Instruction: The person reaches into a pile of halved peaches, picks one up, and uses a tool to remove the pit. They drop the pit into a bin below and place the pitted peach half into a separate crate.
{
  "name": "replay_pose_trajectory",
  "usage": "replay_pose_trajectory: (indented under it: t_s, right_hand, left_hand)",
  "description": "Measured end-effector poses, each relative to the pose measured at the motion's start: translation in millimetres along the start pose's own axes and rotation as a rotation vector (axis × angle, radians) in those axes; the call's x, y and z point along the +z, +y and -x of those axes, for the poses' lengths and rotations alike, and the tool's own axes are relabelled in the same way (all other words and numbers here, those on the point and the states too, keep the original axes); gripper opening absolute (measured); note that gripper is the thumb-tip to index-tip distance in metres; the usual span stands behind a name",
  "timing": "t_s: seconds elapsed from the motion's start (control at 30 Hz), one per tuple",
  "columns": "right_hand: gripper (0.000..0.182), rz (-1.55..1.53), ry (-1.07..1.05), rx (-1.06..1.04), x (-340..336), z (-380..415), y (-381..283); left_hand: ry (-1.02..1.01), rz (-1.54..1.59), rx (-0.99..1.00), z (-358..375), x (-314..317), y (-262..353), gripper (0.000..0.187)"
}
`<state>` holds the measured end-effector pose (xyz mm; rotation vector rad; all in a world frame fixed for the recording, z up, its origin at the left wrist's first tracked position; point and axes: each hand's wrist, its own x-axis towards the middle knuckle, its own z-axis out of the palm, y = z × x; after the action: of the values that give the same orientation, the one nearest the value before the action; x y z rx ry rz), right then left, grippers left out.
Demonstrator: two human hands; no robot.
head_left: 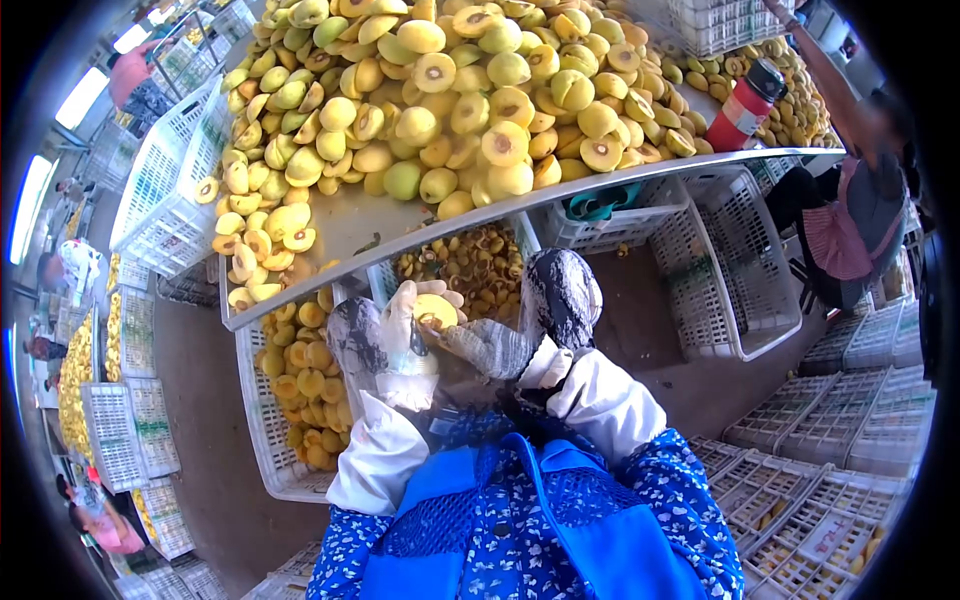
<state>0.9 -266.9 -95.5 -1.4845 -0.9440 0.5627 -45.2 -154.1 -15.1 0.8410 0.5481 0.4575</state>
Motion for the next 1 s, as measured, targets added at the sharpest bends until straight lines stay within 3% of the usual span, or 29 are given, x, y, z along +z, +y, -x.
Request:
replay_pose_trajectory:
  t_s: [0.13,0.17,0.2,0.27,0.3,0.37,0.4,0.47,0.5,0.6,0.63,0.73,0.8,0.87,0.9,1.0]
  right_hand:
    - [0.024,-0.493,-0.296,0.339,-28.4,-13.8,-51.2]
    - [0.024,-0.046,-0.229,-0.286,-22.7,-16.6,-42.6]
    - [0.025,0.014,-0.250,-0.308,-23.3,-13.8,-37.1]
    - [0.025,-0.051,-0.286,-0.197,-22.1,-10.5,-36.7]
    - [0.025,-0.018,-0.347,-0.059,-24.9,-10.2,-40.9]
    - [0.027,0.057,-0.470,0.198,-37.4,-18.2,-55.8]
    - [0.034,0.062,-0.411,0.153,-41.7,-13.7,-62.6]
    - [0.038,0.598,-0.317,0.385,-45.9,-19.2,-72.4]
    - [0.038,0.530,-0.162,0.032,-44.5,-12.4,-54.1]
    - [0.035,-0.064,-0.099,0.215,-38.0,-15.3,-80.9]
    - [0.033,-0.040,-0.052,0.092,-27.8,-17.0,-67.8]
    - [0.030,-0.232,-0.109,0.227,-5.8,-23.6,-58.9]
    - [0.033,-0.385,-0.177,0.306,-11.8,-22.8,-87.4]
    - [0.033,-0.784,-0.196,0.624,-9.9,-25.8,-96.8]
    - [0.032,-0.764,-0.249,0.641,-8.7,-23.9,-80.3]
    - [0.027,-0.822,-0.123,0.504,1.6,-13.8,-63.0]
  left_hand:
    - [0.059,0.083,-0.083,10.2,14.9,12.2,0.039]
    - [0.093,0.138,-0.112,12.7,17.9,15.2,0.039]
    - [0.067,0.169,-0.116,11.3,13.4,12.1,0.039]
    - [0.012,0.221,-0.140,6.4,2.0,5.1,0.039]
    - [0.016,0.269,-0.186,7.5,0.7,8.5,0.041]
    - [0.067,0.224,-0.096,0.6,-2.5,10.2,0.041]
    - [0.088,0.201,-0.046,-4.8,-4.8,12.1,0.041]
    - [0.091,0.147,0.029,-11.3,-15.9,13.2,0.043]
    - [0.086,0.153,0.066,-12.6,-19.7,10.5,0.044]
    - [0.085,0.084,0.106,-9.0,-18.5,9.2,0.043]
    - [0.069,0.104,0.081,-8.2,-18.1,8.4,0.042]
    - [0.097,0.037,0.108,1.0,-2.7,6.6,0.041]
    - [0.144,0.040,0.081,9.7,2.2,13.7,0.040]
    - [0.107,0.027,0.083,6.9,-3.9,12.3,0.040]
    - [0.091,0.019,0.079,7.7,-6.3,11.2,0.040]
    - [0.119,0.042,-0.009,15.2,4.4,16.3,0.038]
